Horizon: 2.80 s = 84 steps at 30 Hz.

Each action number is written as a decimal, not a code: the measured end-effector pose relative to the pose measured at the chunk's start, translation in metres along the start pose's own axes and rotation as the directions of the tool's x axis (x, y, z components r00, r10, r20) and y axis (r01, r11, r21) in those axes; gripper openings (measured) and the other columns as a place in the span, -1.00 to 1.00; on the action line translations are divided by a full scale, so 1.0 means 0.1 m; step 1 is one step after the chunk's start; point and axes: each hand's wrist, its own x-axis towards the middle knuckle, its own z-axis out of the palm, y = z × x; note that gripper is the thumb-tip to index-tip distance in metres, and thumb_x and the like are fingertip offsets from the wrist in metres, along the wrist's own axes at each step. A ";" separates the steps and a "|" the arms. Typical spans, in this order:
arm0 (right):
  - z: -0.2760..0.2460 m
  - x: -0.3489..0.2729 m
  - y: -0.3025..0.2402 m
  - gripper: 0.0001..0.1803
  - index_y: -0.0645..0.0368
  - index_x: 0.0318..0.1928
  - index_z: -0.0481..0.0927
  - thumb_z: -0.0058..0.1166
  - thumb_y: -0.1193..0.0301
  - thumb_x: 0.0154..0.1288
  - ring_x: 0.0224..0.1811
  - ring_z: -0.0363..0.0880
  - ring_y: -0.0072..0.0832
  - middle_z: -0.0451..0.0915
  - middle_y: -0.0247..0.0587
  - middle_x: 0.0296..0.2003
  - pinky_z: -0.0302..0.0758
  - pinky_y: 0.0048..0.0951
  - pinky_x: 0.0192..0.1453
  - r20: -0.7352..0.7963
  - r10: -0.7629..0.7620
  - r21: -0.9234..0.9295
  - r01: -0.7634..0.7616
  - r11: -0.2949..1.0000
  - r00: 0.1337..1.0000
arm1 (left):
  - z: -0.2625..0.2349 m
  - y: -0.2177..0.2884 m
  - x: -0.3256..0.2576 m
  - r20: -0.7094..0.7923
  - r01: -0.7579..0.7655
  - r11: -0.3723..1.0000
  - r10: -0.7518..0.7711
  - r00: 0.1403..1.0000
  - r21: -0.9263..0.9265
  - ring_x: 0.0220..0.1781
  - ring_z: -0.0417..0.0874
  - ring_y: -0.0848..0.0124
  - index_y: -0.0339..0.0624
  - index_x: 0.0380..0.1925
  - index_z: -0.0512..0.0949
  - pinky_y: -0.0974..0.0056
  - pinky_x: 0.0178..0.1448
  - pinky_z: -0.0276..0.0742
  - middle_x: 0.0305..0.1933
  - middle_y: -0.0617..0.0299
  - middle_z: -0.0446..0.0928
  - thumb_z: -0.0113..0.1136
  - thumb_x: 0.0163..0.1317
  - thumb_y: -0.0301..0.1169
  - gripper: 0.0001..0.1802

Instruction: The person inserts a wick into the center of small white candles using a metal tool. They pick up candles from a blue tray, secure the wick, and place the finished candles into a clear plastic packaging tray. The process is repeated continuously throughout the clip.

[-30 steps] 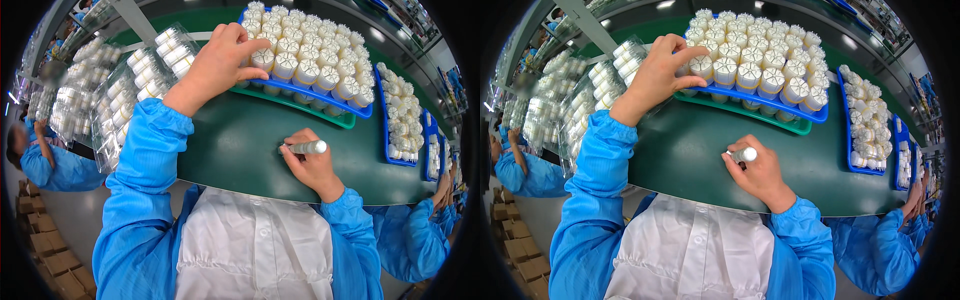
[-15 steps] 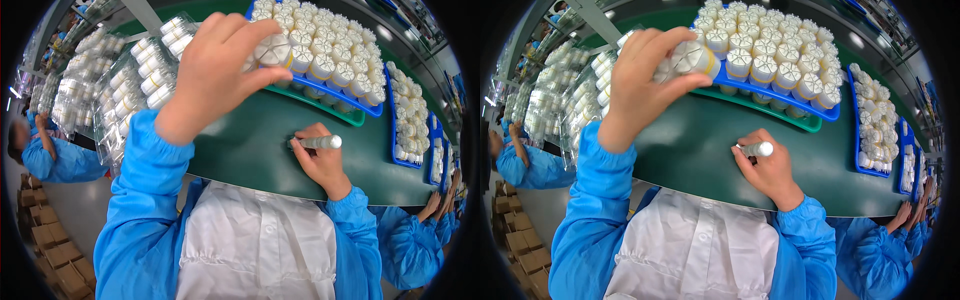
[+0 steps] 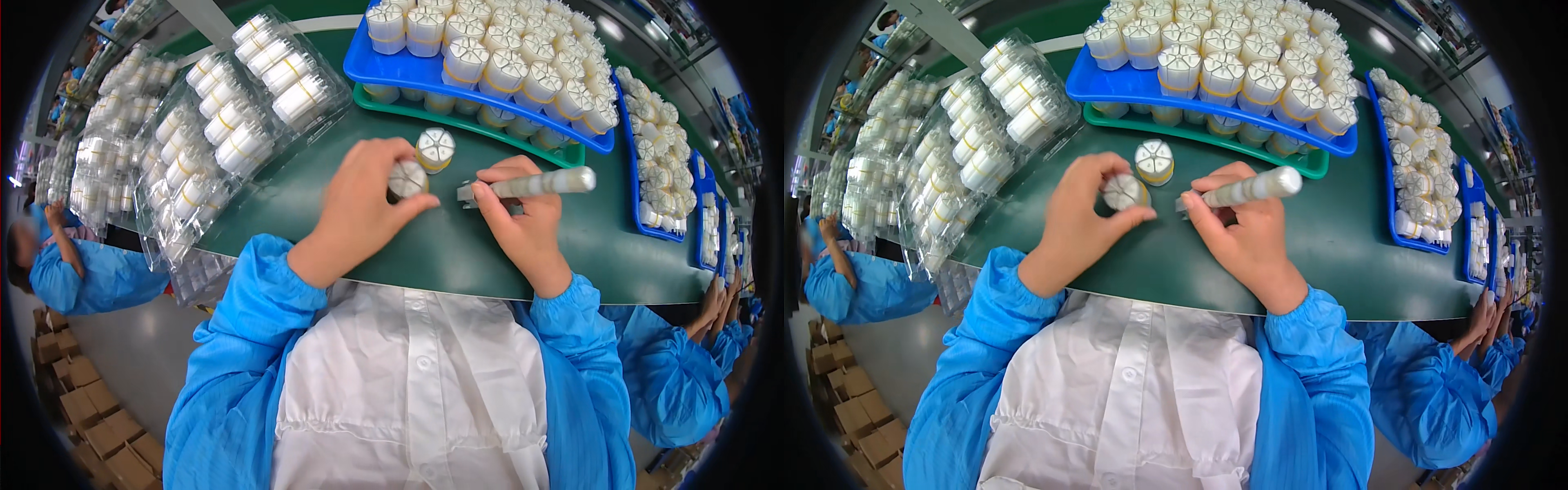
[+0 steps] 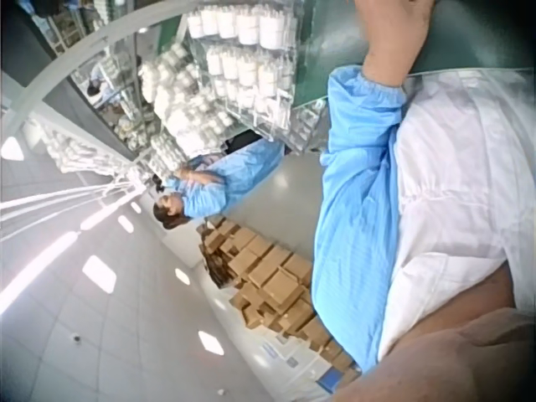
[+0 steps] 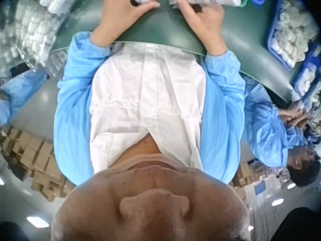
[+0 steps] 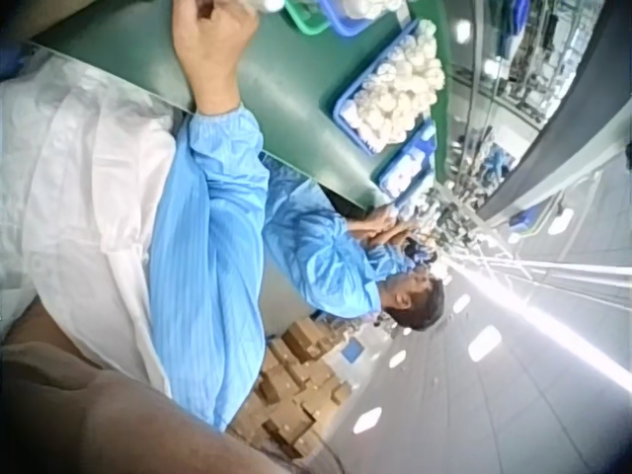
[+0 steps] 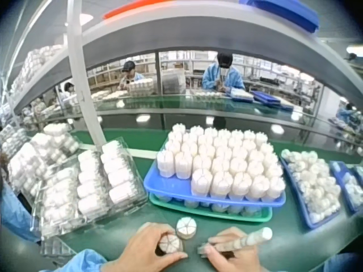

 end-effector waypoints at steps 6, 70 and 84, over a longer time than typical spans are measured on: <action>0.09 0.00 -0.12 -0.82 0.29 -0.18 0.67 0.40 0.59 0.22 -0.45 0.58 -0.60 0.59 -0.21 -0.26 0.51 -0.58 -0.49 0.004 -0.151 0.057 0.150 0.987 0.989 | 0.10 0.10 -0.14 0.019 -0.033 0.994 0.035 0.999 -0.101 -0.11 0.60 0.21 -0.15 -0.04 0.57 0.17 -0.07 0.58 -0.13 0.18 0.57 0.68 -0.13 -0.36 -0.38; 0.03 -0.02 -0.06 -0.85 0.24 -0.18 0.68 0.34 0.60 0.24 -0.48 0.50 -0.65 0.58 -0.25 -0.25 0.42 -0.58 -0.48 0.037 -0.073 0.125 0.068 0.990 0.997 | 0.18 0.07 -0.24 0.085 -0.070 0.986 0.084 0.993 -0.155 0.07 0.58 0.15 -0.20 0.23 0.40 0.17 0.10 0.54 0.05 0.08 0.58 0.51 -0.03 -0.53 -0.24; 0.03 -0.01 -0.05 -0.85 0.23 -0.17 0.67 0.34 0.59 0.25 -0.46 0.52 -0.65 0.59 -0.23 -0.24 0.43 -0.58 -0.47 0.068 -0.050 0.113 0.043 0.993 0.996 | 0.19 0.07 -0.21 0.069 -0.135 0.976 0.148 0.986 -0.173 -0.03 0.57 0.17 -0.22 0.23 0.43 0.15 0.05 0.56 0.00 0.11 0.58 0.63 -0.04 -0.42 -0.20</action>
